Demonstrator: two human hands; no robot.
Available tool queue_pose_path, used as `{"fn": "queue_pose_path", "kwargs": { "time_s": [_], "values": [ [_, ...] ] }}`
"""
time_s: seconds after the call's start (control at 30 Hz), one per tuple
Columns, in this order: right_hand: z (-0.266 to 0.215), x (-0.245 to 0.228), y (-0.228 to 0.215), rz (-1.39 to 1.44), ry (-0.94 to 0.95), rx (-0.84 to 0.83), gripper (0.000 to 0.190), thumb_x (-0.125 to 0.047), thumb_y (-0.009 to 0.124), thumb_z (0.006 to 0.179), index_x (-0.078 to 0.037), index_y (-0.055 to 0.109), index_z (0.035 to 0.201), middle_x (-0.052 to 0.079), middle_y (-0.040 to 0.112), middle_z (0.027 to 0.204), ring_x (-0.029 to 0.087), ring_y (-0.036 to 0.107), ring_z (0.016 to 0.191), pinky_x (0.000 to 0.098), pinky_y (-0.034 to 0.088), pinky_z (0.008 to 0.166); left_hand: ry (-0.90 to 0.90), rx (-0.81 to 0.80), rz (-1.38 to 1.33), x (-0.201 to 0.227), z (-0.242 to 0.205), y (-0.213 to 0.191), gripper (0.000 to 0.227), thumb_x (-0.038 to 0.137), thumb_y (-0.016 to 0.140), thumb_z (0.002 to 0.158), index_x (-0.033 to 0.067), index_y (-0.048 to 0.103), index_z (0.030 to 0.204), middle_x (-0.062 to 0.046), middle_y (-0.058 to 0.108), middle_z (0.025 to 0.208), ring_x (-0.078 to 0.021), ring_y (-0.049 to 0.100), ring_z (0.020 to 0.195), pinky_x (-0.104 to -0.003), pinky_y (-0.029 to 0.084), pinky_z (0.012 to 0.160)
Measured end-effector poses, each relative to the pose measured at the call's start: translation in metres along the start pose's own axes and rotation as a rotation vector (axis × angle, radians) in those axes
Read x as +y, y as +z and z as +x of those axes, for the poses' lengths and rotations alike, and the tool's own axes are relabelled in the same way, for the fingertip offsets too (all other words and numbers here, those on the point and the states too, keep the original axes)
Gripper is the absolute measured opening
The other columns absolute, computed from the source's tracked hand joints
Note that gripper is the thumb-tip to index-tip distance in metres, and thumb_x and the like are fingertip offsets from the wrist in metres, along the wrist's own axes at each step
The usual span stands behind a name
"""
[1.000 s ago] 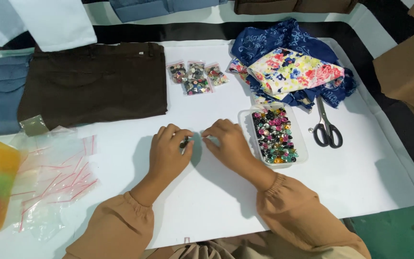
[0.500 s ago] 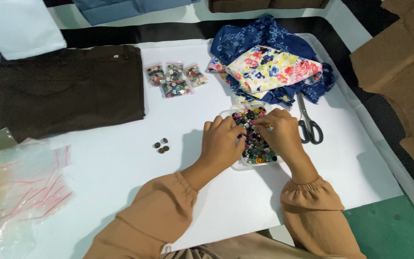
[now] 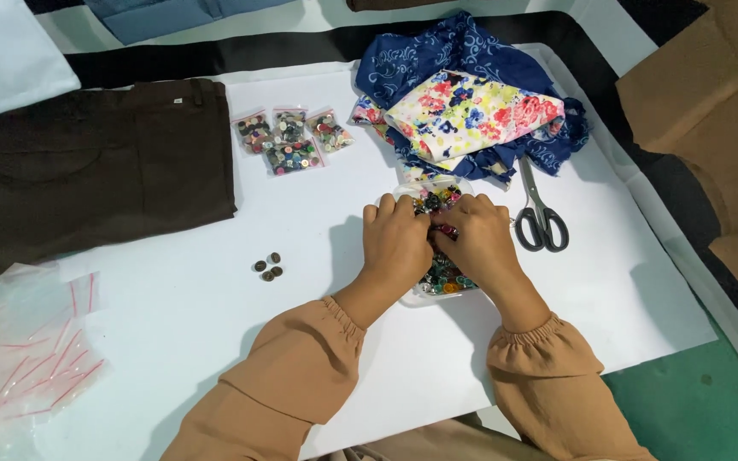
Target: The person is sorting small blue buttons and placing them into small plastic zip-lock bags at a workstation.
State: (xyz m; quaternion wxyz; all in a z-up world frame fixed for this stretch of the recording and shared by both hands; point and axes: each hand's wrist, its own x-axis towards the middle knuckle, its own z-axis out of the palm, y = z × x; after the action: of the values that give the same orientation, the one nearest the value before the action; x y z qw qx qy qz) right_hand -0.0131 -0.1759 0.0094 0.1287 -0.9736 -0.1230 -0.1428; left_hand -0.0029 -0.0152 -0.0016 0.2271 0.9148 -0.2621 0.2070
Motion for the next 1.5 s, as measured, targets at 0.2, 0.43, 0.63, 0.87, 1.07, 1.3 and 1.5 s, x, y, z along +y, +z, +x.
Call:
{"fn": "queue_pose_path", "kwargs": {
  "time_s": [0.2, 0.43, 0.63, 0.87, 1.07, 1.3, 1.5],
  "values": [
    [0.0, -0.004, -0.005, -0.012, 0.024, -0.019, 0.022, -0.014, 0.081, 0.078, -0.016, 0.081, 0.1, 0.005, 0.067, 0.087, 0.023, 0.062, 0.089, 0.0403, 0.045, 0.084, -0.021, -0.022, -0.014, -0.001, 0.0, 0.002, 0.009, 0.002, 0.079, 0.069, 0.0016, 0.075, 0.076, -0.01, 0.049, 0.075, -0.0281, 0.046, 0.082, -0.041, 0.028, 0.073],
    [-0.001, -0.003, -0.009, -0.029, 0.019, -0.024, 0.018, -0.016, 0.082, 0.078, -0.018, 0.081, 0.096, 0.003, 0.066, 0.084, 0.022, 0.061, 0.088, 0.0399, 0.045, 0.084, -0.022, 0.0, -0.016, -0.001, 0.0, 0.004, 0.007, 0.004, 0.079, 0.07, 0.0026, 0.074, 0.075, -0.01, 0.048, 0.075, -0.0276, 0.045, 0.081, -0.041, 0.028, 0.073],
    [-0.002, 0.003, -0.002, -0.002, 0.016, -0.019, 0.015, -0.015, 0.083, 0.076, -0.019, 0.081, 0.09, 0.003, 0.067, 0.086, 0.023, 0.061, 0.091, 0.0397, 0.043, 0.086, -0.025, 0.017, -0.026, -0.002, -0.001, 0.005, 0.008, 0.006, 0.078, 0.07, 0.0038, 0.072, 0.072, -0.011, 0.048, 0.076, -0.028, 0.045, 0.082, -0.041, 0.027, 0.073],
    [-0.002, -0.002, -0.002, 0.074, 0.004, -0.02, 0.017, -0.009, 0.083, 0.075, -0.02, 0.082, 0.088, 0.004, 0.068, 0.087, 0.023, 0.062, 0.091, 0.0414, 0.045, 0.087, -0.037, 0.003, -0.031, -0.004, -0.003, 0.007, 0.006, 0.006, 0.078, 0.07, 0.0046, 0.073, 0.074, -0.009, 0.049, 0.078, -0.0274, 0.045, 0.084, -0.041, 0.028, 0.074],
    [-0.001, -0.002, 0.0, -0.008, -0.011, -0.056, 0.019, -0.012, 0.081, 0.079, -0.019, 0.082, 0.097, 0.004, 0.068, 0.091, 0.022, 0.061, 0.094, 0.0404, 0.044, 0.089, -0.029, 0.015, -0.041, -0.006, -0.004, 0.01, 0.006, 0.004, 0.075, 0.071, 0.0062, 0.07, 0.07, -0.008, 0.048, 0.078, -0.027, 0.045, 0.083, -0.04, 0.028, 0.074],
    [-0.002, -0.005, -0.003, 0.004, -0.023, -0.072, 0.019, -0.014, 0.081, 0.079, -0.017, 0.082, 0.098, 0.005, 0.067, 0.094, 0.024, 0.06, 0.097, 0.0421, 0.044, 0.09, -0.055, 0.022, -0.091, -0.012, -0.006, 0.016, 0.005, 0.009, 0.073, 0.073, 0.0073, 0.069, 0.071, -0.006, 0.049, 0.081, -0.0255, 0.046, 0.085, -0.04, 0.029, 0.075],
    [-0.002, -0.011, -0.016, -0.002, -0.038, -0.07, 0.025, -0.014, 0.082, 0.079, -0.018, 0.081, 0.103, 0.004, 0.064, 0.095, 0.023, 0.059, 0.096, 0.0421, 0.044, 0.09, -0.094, -0.002, -0.141, -0.012, -0.006, 0.014, 0.007, 0.008, 0.072, 0.076, 0.0087, 0.067, 0.071, -0.005, 0.048, 0.082, -0.0247, 0.047, 0.086, -0.04, 0.03, 0.076]
  ]
}}
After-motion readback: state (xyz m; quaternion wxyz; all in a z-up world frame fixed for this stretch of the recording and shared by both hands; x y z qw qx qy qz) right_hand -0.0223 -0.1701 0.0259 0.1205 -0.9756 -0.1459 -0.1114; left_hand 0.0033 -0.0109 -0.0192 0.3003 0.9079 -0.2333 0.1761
